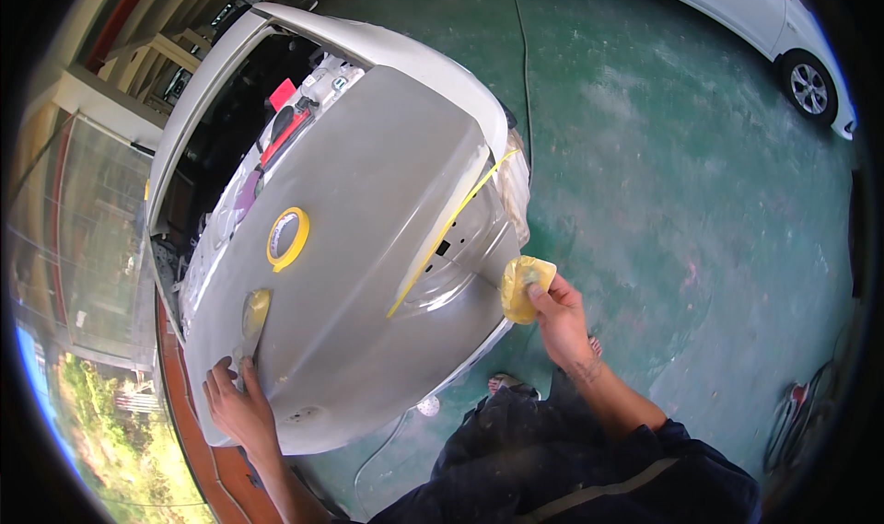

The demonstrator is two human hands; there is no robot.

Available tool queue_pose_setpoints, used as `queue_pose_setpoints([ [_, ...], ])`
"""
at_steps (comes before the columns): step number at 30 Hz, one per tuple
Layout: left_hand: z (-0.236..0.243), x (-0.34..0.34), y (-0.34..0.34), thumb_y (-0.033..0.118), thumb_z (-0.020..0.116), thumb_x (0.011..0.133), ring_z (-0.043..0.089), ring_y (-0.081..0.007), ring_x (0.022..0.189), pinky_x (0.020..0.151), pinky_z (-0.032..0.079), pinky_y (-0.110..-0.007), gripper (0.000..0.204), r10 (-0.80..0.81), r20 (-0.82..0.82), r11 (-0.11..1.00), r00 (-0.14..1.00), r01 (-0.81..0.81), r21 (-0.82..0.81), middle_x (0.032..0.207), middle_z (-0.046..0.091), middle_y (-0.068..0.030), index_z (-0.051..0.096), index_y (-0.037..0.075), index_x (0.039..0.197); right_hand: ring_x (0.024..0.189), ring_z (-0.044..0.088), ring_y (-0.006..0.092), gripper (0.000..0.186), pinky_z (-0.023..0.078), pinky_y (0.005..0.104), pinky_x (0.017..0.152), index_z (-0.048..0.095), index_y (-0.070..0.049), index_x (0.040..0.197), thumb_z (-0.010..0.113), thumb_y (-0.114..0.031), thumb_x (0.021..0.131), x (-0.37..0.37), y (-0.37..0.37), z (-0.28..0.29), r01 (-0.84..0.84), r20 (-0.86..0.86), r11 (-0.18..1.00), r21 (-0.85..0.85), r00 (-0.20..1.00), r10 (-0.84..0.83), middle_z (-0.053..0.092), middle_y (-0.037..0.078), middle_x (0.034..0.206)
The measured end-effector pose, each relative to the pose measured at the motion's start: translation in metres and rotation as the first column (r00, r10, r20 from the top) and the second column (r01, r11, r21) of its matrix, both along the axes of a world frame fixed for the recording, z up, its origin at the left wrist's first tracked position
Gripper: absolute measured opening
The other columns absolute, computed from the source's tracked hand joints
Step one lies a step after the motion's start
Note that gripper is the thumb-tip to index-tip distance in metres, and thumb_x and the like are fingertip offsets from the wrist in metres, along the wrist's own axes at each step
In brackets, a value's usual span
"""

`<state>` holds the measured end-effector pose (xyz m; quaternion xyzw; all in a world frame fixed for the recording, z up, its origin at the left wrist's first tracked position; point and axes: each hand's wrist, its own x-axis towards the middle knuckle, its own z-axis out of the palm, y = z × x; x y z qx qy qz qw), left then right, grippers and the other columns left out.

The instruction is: The person applies yellow body filler to a car hood using a putty knife, spreading it over a taped-off section. They then use a yellow sponge to smooth and blend the filler along the edges.

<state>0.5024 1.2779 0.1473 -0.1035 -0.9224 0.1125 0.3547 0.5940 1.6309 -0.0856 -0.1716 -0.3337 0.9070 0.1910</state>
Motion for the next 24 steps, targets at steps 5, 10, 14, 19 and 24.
queue_pose_setpoints([
  [5, -0.088, 0.058, 0.107, 0.007, 0.073, 0.090, 0.053, -0.0091, 0.052, 0.053, 0.043, -0.025, 0.011, -0.362, 0.308, 0.736, 0.880, 0.067, 0.673, 0.061, 0.060, -0.0029, 0.071, 0.001, 0.099, 0.104, 0.062, 0.0088, 0.026, 0.047, 0.0275, 0.095, 0.065, 0.000, 0.126, 0.058, -0.011, 0.104, 0.010, 0.009, -0.014, -0.001, 0.031, 0.999, -0.042, 1.000, 0.002, 0.070, 0.001, 0.114],
  [10, -0.152, 0.031, 0.139, 0.012, 0.070, 0.095, 0.054, -0.0069, 0.050, 0.048, 0.039, -0.024, 0.024, -0.308, 0.369, 0.640, 0.877, -0.096, 0.762, 0.063, 0.066, -0.0056, 0.070, -0.003, 0.114, 0.100, 0.063, 0.0083, 0.025, 0.049, 0.0261, 0.091, 0.066, 0.000, 0.125, 0.058, -0.008, 0.103, 0.013, 0.006, -0.018, -0.055, -0.007, 0.998, -0.010, 0.998, 0.055, 0.070, 0.001, 0.111],
  [14, -0.161, 0.021, 0.160, 0.014, 0.072, 0.094, 0.055, -0.0081, 0.049, 0.049, 0.041, -0.025, 0.023, -0.246, 0.319, 0.646, 0.915, -0.091, 0.758, 0.063, 0.067, -0.0061, 0.071, -0.003, 0.110, 0.096, 0.064, 0.0078, 0.025, 0.051, 0.0256, 0.088, 0.065, 0.001, 0.126, 0.058, -0.008, 0.103, 0.020, 0.014, -0.021, -0.086, 0.013, 0.996, -0.016, 0.996, 0.087, 0.070, 0.002, 0.110],
  [19, -0.146, 0.025, 0.174, 0.015, 0.071, 0.095, 0.055, -0.0079, 0.048, 0.044, 0.039, -0.025, 0.019, -0.192, 0.343, 0.621, 0.920, -0.156, 0.768, 0.061, 0.064, -0.0047, 0.071, -0.002, 0.102, 0.095, 0.063, 0.0075, 0.025, 0.051, 0.0262, 0.087, 0.065, 0.000, 0.126, 0.057, -0.010, 0.104, 0.026, 0.017, -0.027, -0.069, 0.047, 0.997, -0.026, 0.996, 0.070, 0.070, 0.001, 0.108],
  [24, -0.142, 0.024, 0.164, 0.015, 0.073, 0.094, 0.059, -0.0098, 0.049, 0.044, 0.042, -0.026, 0.018, -0.127, 0.279, 0.744, 0.952, -0.094, 0.662, 0.061, 0.065, -0.0060, 0.069, -0.001, 0.099, 0.096, 0.062, 0.0161, 0.026, 0.050, 0.0298, 0.086, 0.065, -0.002, 0.125, 0.057, -0.004, 0.100, -0.004, 0.015, -0.018, 0.117, -0.042, 0.942, 0.315, 0.993, -0.109, 0.067, 0.006, 0.108],
])
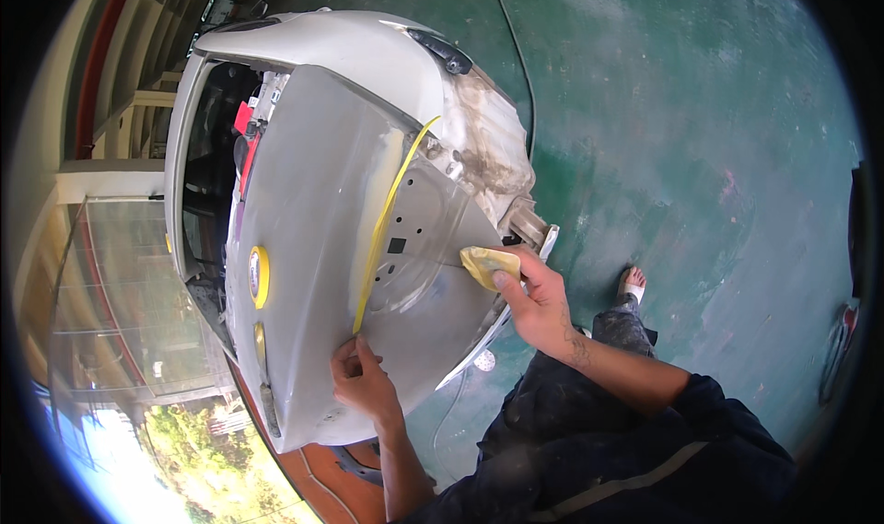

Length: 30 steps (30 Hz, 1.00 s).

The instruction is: The person applies yellow body filler to a car hood using a putty knife, spreading it over a taped-off section. They then use a yellow sponge to smooth and blend the filler along the edges.

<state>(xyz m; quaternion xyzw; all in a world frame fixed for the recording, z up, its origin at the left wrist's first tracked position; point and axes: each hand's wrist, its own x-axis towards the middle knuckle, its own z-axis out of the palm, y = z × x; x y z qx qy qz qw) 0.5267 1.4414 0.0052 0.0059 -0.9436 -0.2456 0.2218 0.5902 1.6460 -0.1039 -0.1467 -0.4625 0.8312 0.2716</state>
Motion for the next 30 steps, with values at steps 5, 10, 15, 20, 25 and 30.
queue_pose_setpoints([
  [5, -0.001, 0.004, 0.012, 0.014, 0.071, 0.095, 0.057, -0.0096, 0.047, 0.043, 0.040, -0.024, 0.017, -0.021, 0.072, 1.000, 0.997, 0.020, 0.015, 0.061, 0.064, -0.0059, 0.068, -0.002, 0.100, 0.102, 0.062, 0.0272, 0.033, 0.049, 0.0317, 0.088, 0.069, -0.003, 0.123, 0.060, 0.005, 0.092, -0.057, -0.004, 0.011, 0.353, -0.161, 0.890, 0.290, 0.934, -0.318, 0.065, 0.014, 0.113],
  [10, 0.008, 0.016, -0.022, 0.009, 0.072, 0.094, 0.057, -0.0089, 0.047, 0.045, 0.043, -0.022, 0.013, 0.011, 0.156, 0.999, 0.988, -0.016, 0.029, 0.061, 0.065, -0.0052, 0.067, -0.002, 0.099, 0.099, 0.060, 0.0314, 0.052, 0.049, 0.0382, 0.085, 0.070, -0.005, 0.120, 0.057, 0.018, 0.076, -0.103, -0.023, 0.011, 0.503, -0.222, 0.848, 0.166, 0.857, -0.465, 0.065, 0.012, 0.114],
  [15, -0.021, 0.057, -0.077, 0.013, 0.071, 0.094, 0.065, -0.0137, 0.055, 0.049, 0.050, -0.025, 0.017, 0.016, 0.428, 0.972, 0.903, 0.087, -0.219, 0.063, 0.068, -0.0105, 0.068, -0.003, 0.098, 0.098, 0.060, 0.0307, 0.053, 0.049, 0.0394, 0.083, 0.071, -0.007, 0.119, 0.059, 0.018, 0.074, -0.130, -0.027, -0.005, 0.599, -0.270, 0.788, 0.145, 0.790, -0.551, 0.065, 0.011, 0.112],
  [20, -0.100, 0.122, -0.193, 0.025, 0.075, 0.091, 0.072, -0.0150, 0.068, 0.060, 0.055, -0.028, 0.022, 0.113, 0.723, 0.931, 0.681, 0.181, -0.317, 0.074, 0.074, -0.0083, 0.073, 0.004, 0.098, 0.096, 0.059, 0.0297, 0.049, 0.049, 0.0399, 0.079, 0.072, -0.008, 0.117, 0.064, 0.014, 0.074, -0.143, -0.030, -0.004, 0.694, -0.379, 0.707, 0.133, 0.695, -0.611, 0.065, 0.008, 0.110],
  [25, -0.148, 0.161, -0.254, 0.025, 0.075, 0.092, 0.071, -0.0143, 0.066, 0.060, 0.054, -0.028, 0.023, 0.150, 0.906, 0.967, 0.395, 0.134, -0.219, 0.074, 0.074, -0.0082, 0.073, 0.004, 0.100, 0.095, 0.058, 0.0255, 0.055, 0.048, 0.0360, 0.083, 0.073, -0.008, 0.119, 0.059, 0.015, 0.072, -0.147, -0.048, -0.005, 0.747, -0.451, 0.643, 0.167, 0.638, -0.624, 0.064, 0.006, 0.112],
  [30, -0.165, 0.170, -0.288, 0.026, 0.074, 0.092, 0.069, -0.0136, 0.065, 0.059, 0.053, -0.028, 0.024, 0.152, 0.940, 0.979, 0.307, 0.082, -0.185, 0.075, 0.074, -0.0080, 0.072, 0.004, 0.102, 0.095, 0.059, 0.0247, 0.050, 0.049, 0.0380, 0.079, 0.069, -0.012, 0.119, 0.070, 0.002, 0.071, -0.132, -0.091, -0.005, 0.726, -0.476, 0.642, 0.247, 0.668, -0.572, 0.063, 0.001, 0.111],
])
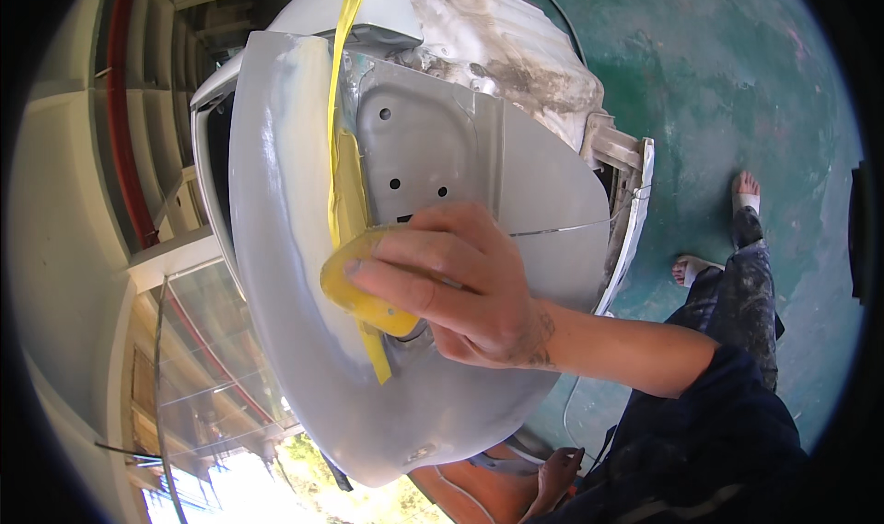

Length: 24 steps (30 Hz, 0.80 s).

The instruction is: The person applies yellow body filler to a car hood using a putty knife, spreading it over a taped-off section. They then use a yellow sponge to smooth and blend the filler along the edges.

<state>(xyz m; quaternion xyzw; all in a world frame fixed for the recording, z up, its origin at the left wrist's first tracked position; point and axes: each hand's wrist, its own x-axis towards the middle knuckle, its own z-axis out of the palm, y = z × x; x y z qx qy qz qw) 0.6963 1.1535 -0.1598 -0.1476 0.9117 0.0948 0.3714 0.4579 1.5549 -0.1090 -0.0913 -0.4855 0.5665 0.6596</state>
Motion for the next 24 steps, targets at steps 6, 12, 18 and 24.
queue_pose_setpoints([
  [6, -0.013, -0.008, -0.020, 0.027, 0.074, 0.093, 0.068, -0.0128, 0.063, 0.059, 0.053, -0.028, 0.026, 0.015, 0.026, 0.999, 1.000, -0.016, 0.029, 0.075, 0.074, -0.0078, 0.071, 0.004, 0.104, 0.095, 0.062, 0.0224, 0.038, 0.053, 0.0355, 0.073, 0.073, -0.014, 0.115, 0.073, -0.006, 0.078, 0.028, -0.048, -0.005, -0.030, 0.065, 0.989, 0.142, 0.998, 0.020, 0.066, -0.001, 0.111],
  [12, -0.020, -0.015, -0.030, 0.028, 0.073, 0.094, 0.066, -0.0119, 0.061, 0.058, 0.052, -0.028, 0.027, 0.023, 0.018, 0.998, 1.000, -0.024, 0.052, 0.076, 0.074, -0.0076, 0.071, 0.004, 0.107, 0.095, 0.065, 0.0230, 0.033, 0.055, 0.0357, 0.079, 0.073, -0.011, 0.115, 0.074, -0.009, 0.082, 0.048, -0.065, -0.013, -0.042, 0.032, 0.958, 0.284, 0.999, 0.035, 0.068, 0.001, 0.108],
  [18, -0.015, -0.035, -0.017, 0.029, 0.073, 0.094, 0.064, -0.0111, 0.059, 0.057, 0.051, -0.027, 0.029, -0.001, -0.041, 0.998, 0.999, 0.003, 0.068, 0.076, 0.073, -0.0075, 0.070, 0.004, 0.109, 0.096, 0.065, 0.0239, 0.032, 0.054, 0.0328, 0.081, 0.072, -0.003, 0.117, 0.067, 0.006, 0.086, 0.078, -0.049, -0.005, -0.198, -0.057, 0.927, -0.320, 0.980, 0.190, 0.068, 0.011, 0.108],
  [24, 0.012, -0.081, 0.032, 0.025, 0.072, 0.095, 0.063, -0.0101, 0.061, 0.058, 0.050, -0.026, 0.028, -0.073, -0.264, 0.969, 0.962, 0.131, 0.208, 0.077, 0.073, -0.0081, 0.069, 0.002, 0.111, 0.086, 0.064, 0.0302, 0.034, 0.051, 0.0332, 0.073, 0.066, 0.002, 0.118, 0.060, 0.013, 0.087, 0.066, -0.019, -0.006, -0.268, 0.077, 0.870, -0.413, 0.942, 0.327, 0.064, 0.015, 0.102],
])
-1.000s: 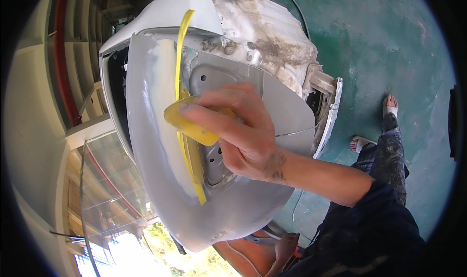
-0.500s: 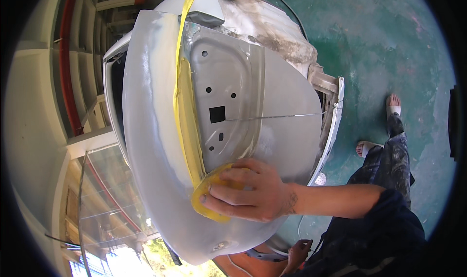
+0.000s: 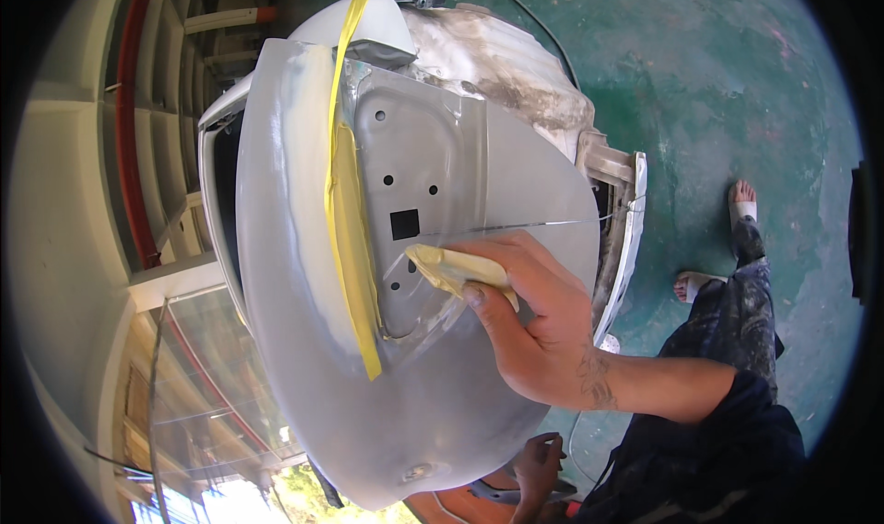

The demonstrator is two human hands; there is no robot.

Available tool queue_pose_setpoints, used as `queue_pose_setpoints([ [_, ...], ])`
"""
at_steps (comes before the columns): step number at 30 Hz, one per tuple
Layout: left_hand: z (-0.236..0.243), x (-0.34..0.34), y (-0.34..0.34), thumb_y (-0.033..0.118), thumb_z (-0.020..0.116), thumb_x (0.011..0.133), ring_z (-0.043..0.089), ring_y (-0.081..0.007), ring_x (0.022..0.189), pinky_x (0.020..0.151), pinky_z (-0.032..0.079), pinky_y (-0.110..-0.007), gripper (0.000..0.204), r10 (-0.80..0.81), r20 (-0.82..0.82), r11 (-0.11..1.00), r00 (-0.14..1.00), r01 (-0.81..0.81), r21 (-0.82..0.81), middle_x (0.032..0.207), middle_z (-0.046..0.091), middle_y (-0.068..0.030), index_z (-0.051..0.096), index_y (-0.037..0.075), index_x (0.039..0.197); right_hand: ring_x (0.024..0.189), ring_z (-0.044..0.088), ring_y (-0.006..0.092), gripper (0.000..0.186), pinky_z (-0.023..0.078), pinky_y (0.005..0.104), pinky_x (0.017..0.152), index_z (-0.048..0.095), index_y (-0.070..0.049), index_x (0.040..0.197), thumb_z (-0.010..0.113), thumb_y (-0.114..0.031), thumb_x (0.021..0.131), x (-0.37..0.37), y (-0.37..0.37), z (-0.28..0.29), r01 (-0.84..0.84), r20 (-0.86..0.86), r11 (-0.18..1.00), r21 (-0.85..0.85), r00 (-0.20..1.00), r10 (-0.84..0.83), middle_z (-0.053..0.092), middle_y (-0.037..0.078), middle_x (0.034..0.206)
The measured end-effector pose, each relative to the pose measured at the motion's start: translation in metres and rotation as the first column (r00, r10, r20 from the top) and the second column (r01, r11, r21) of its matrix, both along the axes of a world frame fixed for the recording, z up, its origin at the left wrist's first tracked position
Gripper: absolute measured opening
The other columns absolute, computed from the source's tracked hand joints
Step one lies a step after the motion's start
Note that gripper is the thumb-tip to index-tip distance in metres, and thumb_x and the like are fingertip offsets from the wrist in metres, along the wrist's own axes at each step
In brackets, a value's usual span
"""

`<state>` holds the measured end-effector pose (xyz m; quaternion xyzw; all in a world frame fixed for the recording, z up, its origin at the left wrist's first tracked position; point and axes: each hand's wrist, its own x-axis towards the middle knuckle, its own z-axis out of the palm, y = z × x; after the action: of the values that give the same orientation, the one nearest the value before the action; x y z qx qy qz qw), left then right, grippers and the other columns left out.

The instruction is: The person applies yellow body filler to a car hood using a putty knife, spreading it over a taped-off section. They then use a yellow sponge to smooth and blend the filler along the edges.

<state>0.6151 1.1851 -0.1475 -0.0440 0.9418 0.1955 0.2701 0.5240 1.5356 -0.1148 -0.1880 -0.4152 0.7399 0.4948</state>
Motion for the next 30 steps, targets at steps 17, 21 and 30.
queue_pose_setpoints([
  [17, -0.030, 0.052, -0.025, 0.022, 0.073, 0.094, 0.063, -0.0109, 0.062, 0.059, 0.050, -0.026, 0.027, 0.080, 0.258, 0.990, 0.963, -0.046, -0.136, 0.077, 0.072, -0.0084, 0.069, 0.003, 0.112, 0.088, 0.059, 0.0289, 0.019, 0.053, 0.0377, 0.068, 0.060, 0.001, 0.094, 0.065, 0.002, 0.076, -0.054, 0.071, 0.023, 0.162, 0.189, 0.919, 0.360, 0.952, -0.242, 0.055, 0.012, 0.092],
  [21, -0.031, 0.053, -0.026, 0.021, 0.073, 0.093, 0.063, -0.0111, 0.062, 0.059, 0.050, -0.027, 0.026, 0.089, 0.274, 0.989, 0.958, -0.052, -0.138, 0.077, 0.072, -0.0085, 0.069, 0.003, 0.112, 0.089, 0.059, 0.0295, 0.015, 0.054, 0.0362, 0.067, 0.059, 0.003, 0.089, 0.065, -0.002, 0.077, -0.055, 0.082, 0.028, 0.067, 0.238, 0.910, 0.408, 0.955, -0.176, 0.056, 0.014, 0.091],
  [30, -0.035, 0.055, -0.023, 0.019, 0.073, 0.093, 0.063, -0.0115, 0.062, 0.059, 0.050, -0.027, 0.026, 0.120, 0.303, 0.987, 0.945, -0.081, -0.137, 0.077, 0.071, -0.0087, 0.069, 0.003, 0.113, 0.080, 0.057, 0.0268, 0.031, 0.050, 0.0364, 0.064, 0.056, 0.002, 0.107, 0.070, -0.001, 0.078, -0.013, 0.017, 0.043, -0.331, 0.288, 0.861, 0.387, 0.930, 0.228, 0.048, 0.010, 0.088],
])
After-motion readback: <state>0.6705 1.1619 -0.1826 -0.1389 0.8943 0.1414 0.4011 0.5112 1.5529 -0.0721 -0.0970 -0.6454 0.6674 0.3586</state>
